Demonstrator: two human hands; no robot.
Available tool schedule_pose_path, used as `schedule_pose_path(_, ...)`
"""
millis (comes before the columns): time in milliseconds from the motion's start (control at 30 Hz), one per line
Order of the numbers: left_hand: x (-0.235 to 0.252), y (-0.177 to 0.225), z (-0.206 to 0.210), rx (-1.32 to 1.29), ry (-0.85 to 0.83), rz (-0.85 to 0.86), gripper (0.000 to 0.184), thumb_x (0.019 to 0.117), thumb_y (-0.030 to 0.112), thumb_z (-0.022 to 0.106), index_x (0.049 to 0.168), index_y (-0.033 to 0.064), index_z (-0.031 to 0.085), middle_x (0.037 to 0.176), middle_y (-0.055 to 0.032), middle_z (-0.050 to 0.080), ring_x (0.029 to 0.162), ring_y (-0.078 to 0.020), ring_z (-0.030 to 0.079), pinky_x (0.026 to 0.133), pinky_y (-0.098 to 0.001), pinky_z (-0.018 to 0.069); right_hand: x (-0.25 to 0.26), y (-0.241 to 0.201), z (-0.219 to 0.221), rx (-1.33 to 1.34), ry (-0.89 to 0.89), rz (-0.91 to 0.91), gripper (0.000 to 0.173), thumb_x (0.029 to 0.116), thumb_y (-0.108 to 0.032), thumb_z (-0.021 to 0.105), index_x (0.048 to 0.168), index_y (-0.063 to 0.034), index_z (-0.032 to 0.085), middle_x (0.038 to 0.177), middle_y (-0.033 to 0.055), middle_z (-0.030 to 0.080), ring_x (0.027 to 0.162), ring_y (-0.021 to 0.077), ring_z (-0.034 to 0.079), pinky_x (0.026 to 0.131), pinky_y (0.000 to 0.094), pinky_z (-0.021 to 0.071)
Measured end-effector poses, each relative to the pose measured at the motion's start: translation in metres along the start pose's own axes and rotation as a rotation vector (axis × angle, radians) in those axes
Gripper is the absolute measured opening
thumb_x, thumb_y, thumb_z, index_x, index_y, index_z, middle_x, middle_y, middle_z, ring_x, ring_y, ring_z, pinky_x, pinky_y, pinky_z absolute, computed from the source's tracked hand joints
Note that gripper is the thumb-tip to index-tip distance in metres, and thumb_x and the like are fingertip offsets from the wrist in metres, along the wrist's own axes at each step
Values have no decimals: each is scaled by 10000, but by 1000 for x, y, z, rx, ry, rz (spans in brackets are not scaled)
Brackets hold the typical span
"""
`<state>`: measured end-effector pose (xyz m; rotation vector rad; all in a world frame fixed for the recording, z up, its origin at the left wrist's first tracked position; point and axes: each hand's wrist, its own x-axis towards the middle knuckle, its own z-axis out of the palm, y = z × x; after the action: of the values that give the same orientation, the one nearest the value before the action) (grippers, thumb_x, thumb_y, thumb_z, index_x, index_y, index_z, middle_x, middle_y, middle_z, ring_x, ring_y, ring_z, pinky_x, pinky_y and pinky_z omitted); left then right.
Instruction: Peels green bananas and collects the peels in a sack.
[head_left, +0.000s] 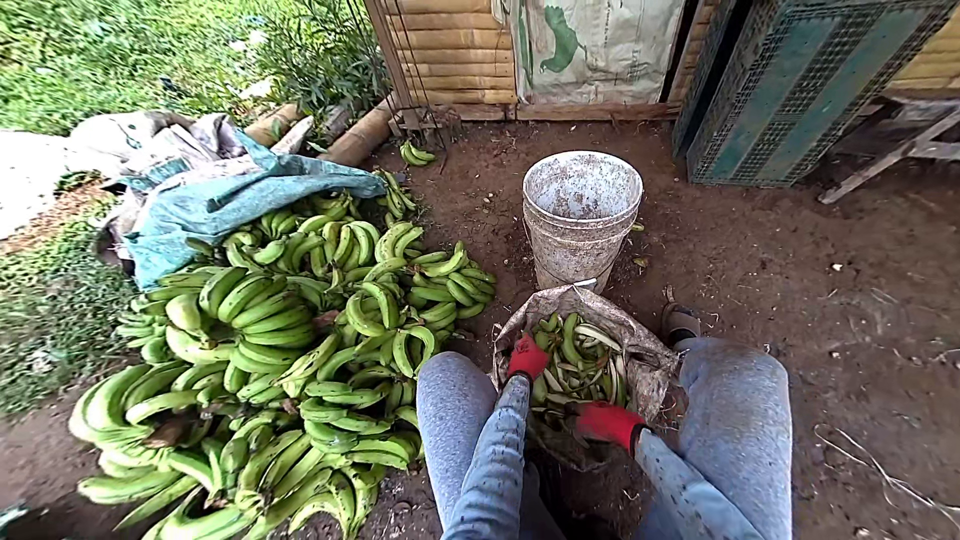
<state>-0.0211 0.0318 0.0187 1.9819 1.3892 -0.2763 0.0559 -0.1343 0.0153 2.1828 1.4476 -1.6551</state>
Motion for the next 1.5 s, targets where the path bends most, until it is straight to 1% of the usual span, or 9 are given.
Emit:
schedule_pose_path(67, -3, 6, -22, -371, 37, 121, 627, 1034, 332, 605, 1510, -10, 384, 1442, -233, 539, 1338, -302, 537, 1134, -454, 417, -31, -4, -46, 106, 358, 37, 530, 1097, -380, 412, 1490, -26, 441, 1316, 262, 630, 1255, 418, 609, 1060, 605, 458)
schedule_pose_path(167, -16, 14, -43, -856, 17, 353, 391, 1111, 308, 413, 1300, 18, 595, 1059, -130, 675, 905, -170, 659, 822, -345, 570, -61, -3, -94, 280, 712, -197, 436, 1056, -360, 532, 1378, -66, 545, 1148, 168, 693, 1073, 292, 680, 975, 499, 523)
schedule_pose_path(333, -49, 36, -68, -1311, -97, 458, 416, 1122, 309, 296, 1234, 48, 602, 844, -90, 678, 646, -144, 643, 585, -286, 567, -78, -18, -89, 188, 610, -610, 382, 994, -299, 641, 1318, -96, 641, 1237, 97, 689, 1136, 188, 660, 1034, 417, 508)
schedule_pose_path(567, -54, 15, -34, -1133, -16, 486, 380, 1104, 245, 428, 1376, 11, 551, 1181, -117, 678, 1014, -140, 671, 898, -317, 574, -30, -2, -132, 254, 1004, -160, 398, 1038, -180, 557, 1425, -87, 548, 1325, 227, 635, 1198, 396, 643, 1036, 587, 487)
schedule_pose_path(800, -33, 14, -59, -1369, -20, 397, 440, 1130, 330, 276, 1161, 23, 590, 832, -90, 654, 681, -159, 645, 615, -302, 571, -39, -20, -75, 92, 746, -559, 384, 1008, -266, 593, 1357, -114, 637, 1304, 176, 636, 1179, 306, 641, 1036, 492, 510)
schedule_pose_path(900, -44, 7, -49, -1230, -260, 441, 380, 1126, 273, 298, 1216, 41, 585, 900, -71, 680, 754, -131, 667, 676, -289, 586, -30, -18, -103, 126, 900, -327, 396, 1011, -167, 567, 1398, -112, 625, 1357, 260, 594, 1245, 419, 595, 1067, 569, 466)
schedule_pose_path(1067, -40, 15, -51, -885, 40, 498, 351, 1105, 199, 417, 1323, -31, 569, 1107, -110, 674, 953, -96, 652, 883, -285, 556, -27, -26, -97, 236, 983, -259, 433, 989, -168, 582, 1415, -90, 601, 1392, 267, 564, 1258, 404, 590, 1068, 529, 482)
schedule_pose_path(1267, -47, 14, -36, -695, -23, 572, 379, 1078, 178, 472, 1386, -26, 559, 1285, -148, 649, 1131, -109, 635, 1016, -298, 513, -20, -1, -118, 314, 991, -45, 419, 1023, -161, 563, 1437, -91, 566, 1393, 281, 559, 1269, 439, 576, 1066, 574, 468)
schedule_pose_path(1500, -15, 17, -44, -1209, 340, 375, 423, 1132, 239, 305, 1433, -2, 477, 1166, -159, 644, 962, -153, 645, 865, -320, 549, -40, -28, -65, 104, 861, -425, 421, 978, -298, 628, 1365, -134, 657, 1301, 212, 636, 1197, 357, 627, 1024, 518, 506)
